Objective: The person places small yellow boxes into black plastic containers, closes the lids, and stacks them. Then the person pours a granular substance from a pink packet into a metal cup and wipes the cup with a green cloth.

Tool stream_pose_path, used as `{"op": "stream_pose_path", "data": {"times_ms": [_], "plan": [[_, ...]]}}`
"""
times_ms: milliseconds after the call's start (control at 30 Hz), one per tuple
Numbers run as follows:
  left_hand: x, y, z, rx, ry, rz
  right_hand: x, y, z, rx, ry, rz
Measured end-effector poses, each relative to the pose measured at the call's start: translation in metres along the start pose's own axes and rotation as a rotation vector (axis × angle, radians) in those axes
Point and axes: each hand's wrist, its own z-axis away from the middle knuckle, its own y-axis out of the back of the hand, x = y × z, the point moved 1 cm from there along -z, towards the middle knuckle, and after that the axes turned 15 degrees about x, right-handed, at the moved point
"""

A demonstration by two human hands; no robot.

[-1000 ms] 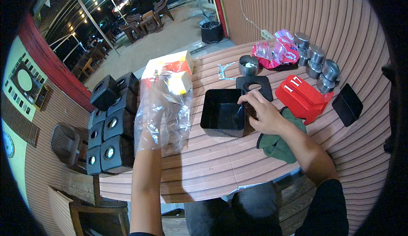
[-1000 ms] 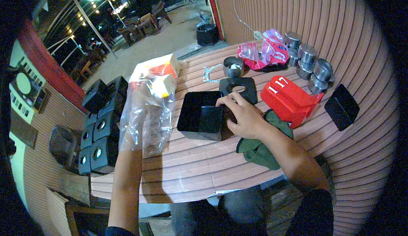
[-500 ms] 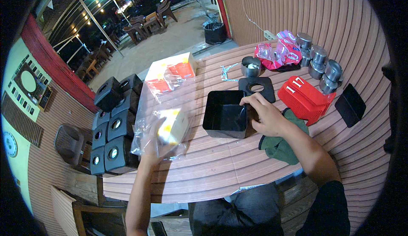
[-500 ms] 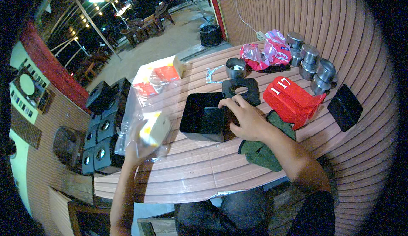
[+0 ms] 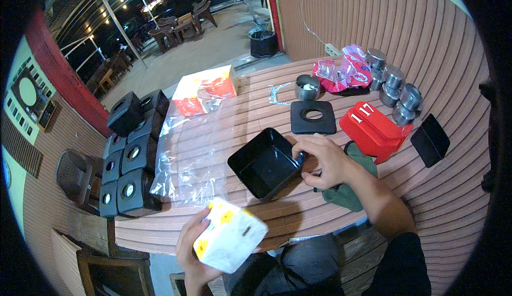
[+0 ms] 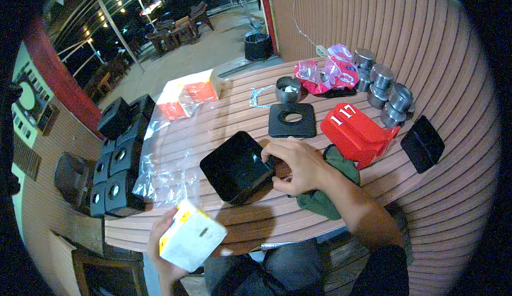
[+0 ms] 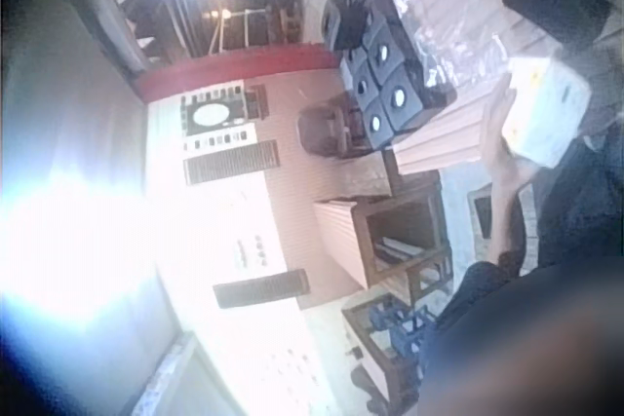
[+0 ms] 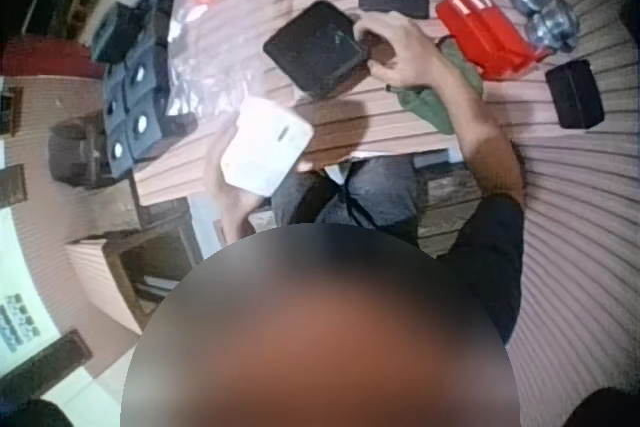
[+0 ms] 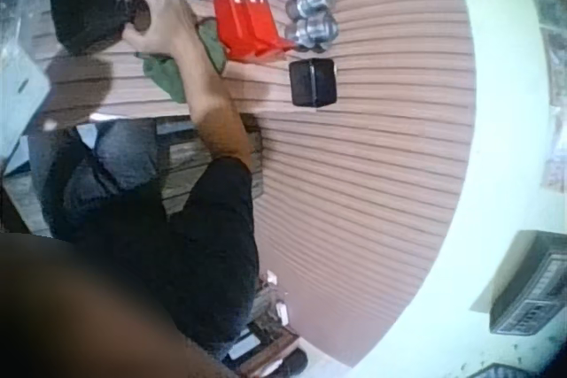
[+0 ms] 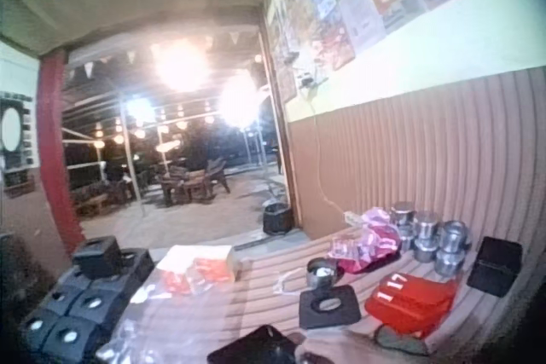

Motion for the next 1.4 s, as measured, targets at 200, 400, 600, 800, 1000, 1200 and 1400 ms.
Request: {"op": "stream_pose_path", "data": {"times_ms": [200,400,600,800,1000,1200,1400], "plan": [[-0.020,-0.068,-0.107,-0.010,-0.345,0.119,0.004,0.003,-0.009,0.198,-0.425,-0.417],[-0.050,-0.171,-0.175,-0.076,-0.453,0.194,0.030,-0.007,-0.063,0.209,-0.564,-0.989],[-0.077,-0.197,-0.184,-0.105,-0.305,0.026,0.066,-0.051,-0.087,0.579,-0.643,-0.931],[-0.080,-0.197,-0.186,-0.752,0.117,-0.132,0.083,-0.040,-0.073,0.855,-0.713,-0.996],[-0.098,-0.216,-0.167,-0.857,0.585,0.541,0.086,-0.041,-0.069,0.749,-0.704,-0.855],[-0.136,-0.206,-0.155,-0.414,0.419,0.553,0.080,-0.052,-0.055,0.389,-0.572,-0.658],[-0.138,-0.208,-0.149,-0.418,0.116,0.474,0.059,-0.068,-0.055,0.154,-0.713,-0.769]]}}
